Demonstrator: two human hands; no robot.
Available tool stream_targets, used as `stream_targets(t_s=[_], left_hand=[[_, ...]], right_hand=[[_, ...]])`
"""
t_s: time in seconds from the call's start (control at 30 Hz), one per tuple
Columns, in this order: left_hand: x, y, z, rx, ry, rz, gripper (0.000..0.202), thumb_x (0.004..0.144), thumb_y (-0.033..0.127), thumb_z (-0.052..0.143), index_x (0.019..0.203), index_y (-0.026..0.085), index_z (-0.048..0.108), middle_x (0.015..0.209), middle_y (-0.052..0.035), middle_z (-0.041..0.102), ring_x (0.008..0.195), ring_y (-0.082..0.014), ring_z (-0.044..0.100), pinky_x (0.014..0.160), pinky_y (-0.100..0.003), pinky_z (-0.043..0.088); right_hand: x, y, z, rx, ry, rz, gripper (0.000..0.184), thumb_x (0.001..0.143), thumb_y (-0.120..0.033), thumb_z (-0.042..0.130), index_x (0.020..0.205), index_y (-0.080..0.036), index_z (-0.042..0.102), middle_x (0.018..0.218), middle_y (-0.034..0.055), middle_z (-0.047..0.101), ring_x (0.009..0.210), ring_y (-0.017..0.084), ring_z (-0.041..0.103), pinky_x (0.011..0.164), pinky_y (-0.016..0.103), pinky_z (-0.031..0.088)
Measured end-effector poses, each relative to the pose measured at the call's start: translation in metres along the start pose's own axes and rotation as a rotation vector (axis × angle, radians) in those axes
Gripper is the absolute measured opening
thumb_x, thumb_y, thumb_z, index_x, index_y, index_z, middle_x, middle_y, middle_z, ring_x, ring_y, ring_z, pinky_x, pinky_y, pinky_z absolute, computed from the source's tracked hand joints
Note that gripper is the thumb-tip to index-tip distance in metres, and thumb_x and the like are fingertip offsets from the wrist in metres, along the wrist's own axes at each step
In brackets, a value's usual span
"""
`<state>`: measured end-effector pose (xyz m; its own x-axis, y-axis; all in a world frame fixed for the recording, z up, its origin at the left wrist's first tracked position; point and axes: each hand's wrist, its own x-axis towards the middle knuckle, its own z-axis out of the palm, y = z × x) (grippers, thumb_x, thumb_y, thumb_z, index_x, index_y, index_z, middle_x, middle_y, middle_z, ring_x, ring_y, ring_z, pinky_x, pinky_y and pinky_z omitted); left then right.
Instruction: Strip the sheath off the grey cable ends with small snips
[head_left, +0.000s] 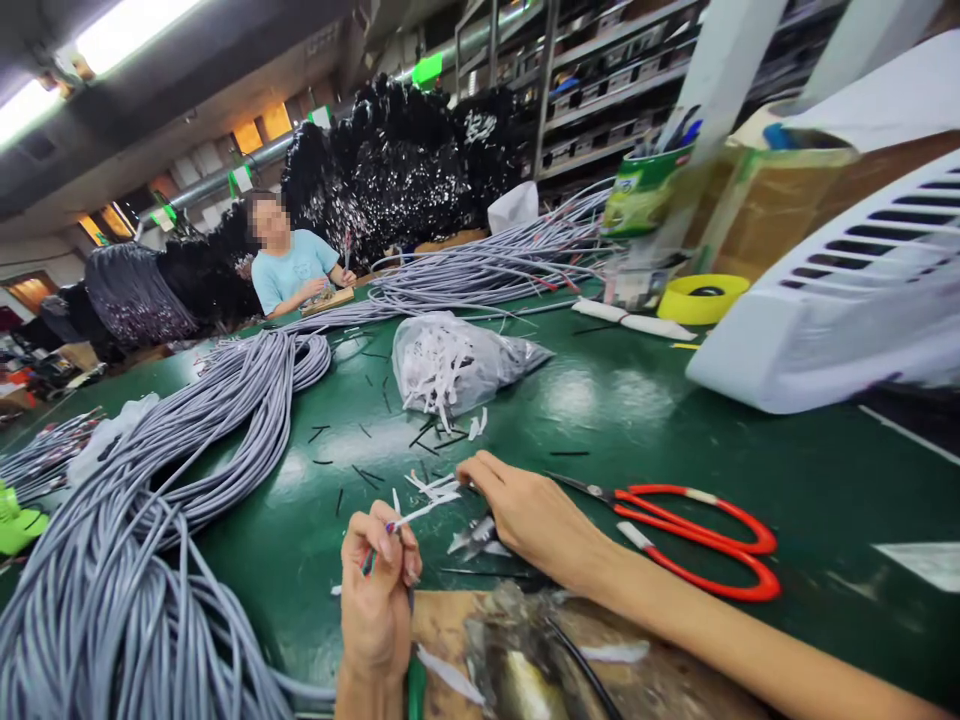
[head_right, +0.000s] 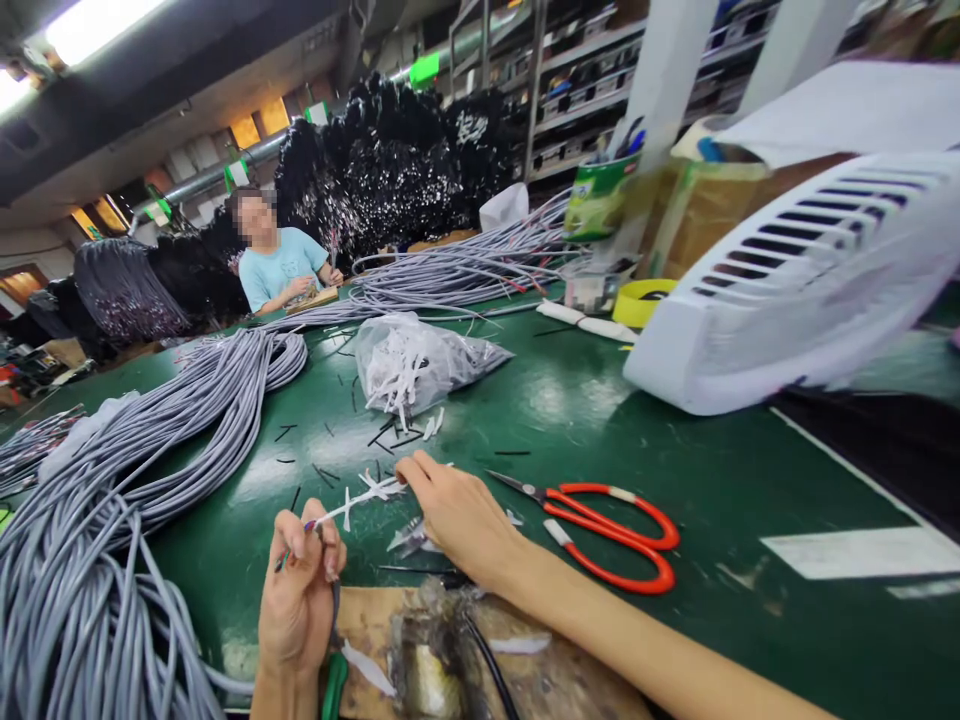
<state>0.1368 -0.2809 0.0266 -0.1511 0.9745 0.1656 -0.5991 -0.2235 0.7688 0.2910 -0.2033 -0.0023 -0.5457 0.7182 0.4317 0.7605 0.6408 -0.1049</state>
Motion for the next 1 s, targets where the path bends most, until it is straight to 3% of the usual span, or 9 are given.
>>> stream_targets(t_s=[0.07, 0.2, 0.33, 0.47, 0.63, 0.77, 1.0], left_hand=[[-0.001, 0.000, -0.001, 0.081, -0.028, 0.092, 0.031, 0.068, 0.031, 0.075, 0.057, 0.016, 0.050, 0.065, 0.0019, 0.052, 0.051, -0.0053, 0.044, 0.050, -0.016, 0.033], [-0.002, -0.001, -0.004, 0.176, -0.035, 0.196, 0.032, 0.071, 0.033, 0.072, 0.055, 0.016, 0.050, 0.066, 0.0008, 0.051, 0.053, -0.0066, 0.043, 0.051, -0.017, 0.034], [-0.003, -0.003, -0.008, 0.304, -0.031, 0.233, 0.030, 0.071, 0.036, 0.070, 0.054, 0.017, 0.055, 0.066, -0.0006, 0.049, 0.058, -0.0102, 0.045, 0.053, -0.021, 0.035], [-0.005, -0.006, -0.013, 0.430, -0.051, 0.313, 0.025, 0.078, 0.030, 0.064, 0.056, 0.019, 0.059, 0.070, -0.0012, 0.051, 0.064, -0.0123, 0.048, 0.058, -0.022, 0.037], [-0.009, -0.006, -0.013, 0.570, -0.028, 0.432, 0.025, 0.081, 0.024, 0.059, 0.056, 0.021, 0.063, 0.070, -0.0014, 0.052, 0.067, -0.0135, 0.049, 0.061, -0.023, 0.038], [-0.011, -0.006, -0.011, 0.611, -0.007, 0.456, 0.027, 0.080, 0.026, 0.059, 0.055, 0.021, 0.064, 0.069, -0.0016, 0.052, 0.065, -0.0135, 0.048, 0.060, -0.023, 0.038], [-0.010, -0.005, -0.009, 0.642, 0.003, 0.472, 0.029, 0.080, 0.032, 0.060, 0.053, 0.021, 0.065, 0.064, -0.0007, 0.048, 0.060, -0.0121, 0.046, 0.058, -0.022, 0.036]], right_hand=[[-0.005, -0.002, -0.005, 0.094, 0.010, 0.011, 0.034, 0.076, 0.003, 0.036, 0.097, -0.014, 0.058, 0.083, 0.0067, 0.061, 0.064, 0.016, 0.056, 0.057, 0.026, 0.040], [-0.011, 0.007, -0.016, 0.328, -0.148, -0.205, 0.016, 0.086, -0.015, 0.047, 0.091, -0.018, 0.063, 0.087, 0.0057, 0.064, 0.083, 0.019, 0.057, 0.073, 0.031, 0.043], [-0.014, 0.020, -0.013, 0.330, -0.196, -0.259, 0.018, 0.084, -0.012, 0.048, 0.086, -0.016, 0.065, 0.084, 0.0075, 0.065, 0.080, 0.020, 0.056, 0.072, 0.033, 0.043], [-0.014, 0.013, -0.007, 0.298, -0.077, -0.155, 0.031, 0.083, -0.003, 0.031, 0.076, -0.015, 0.060, 0.070, 0.0079, 0.061, 0.065, 0.019, 0.054, 0.064, 0.033, 0.041], [-0.014, -0.024, -0.029, 0.758, -0.034, 0.067, 0.029, 0.093, -0.024, 0.026, 0.080, -0.019, 0.051, 0.070, 0.0030, 0.059, 0.062, 0.015, 0.054, 0.058, 0.025, 0.044], [-0.011, -0.048, -0.044, 0.920, -0.059, 0.070, 0.035, 0.095, -0.035, 0.025, 0.081, -0.019, 0.052, 0.075, 0.0026, 0.060, 0.069, 0.015, 0.055, 0.063, 0.025, 0.044], [-0.007, -0.059, -0.036, 0.914, 0.002, 0.034, 0.049, 0.094, -0.049, 0.019, 0.077, -0.018, 0.053, 0.070, 0.0035, 0.058, 0.065, 0.015, 0.053, 0.060, 0.026, 0.043]])
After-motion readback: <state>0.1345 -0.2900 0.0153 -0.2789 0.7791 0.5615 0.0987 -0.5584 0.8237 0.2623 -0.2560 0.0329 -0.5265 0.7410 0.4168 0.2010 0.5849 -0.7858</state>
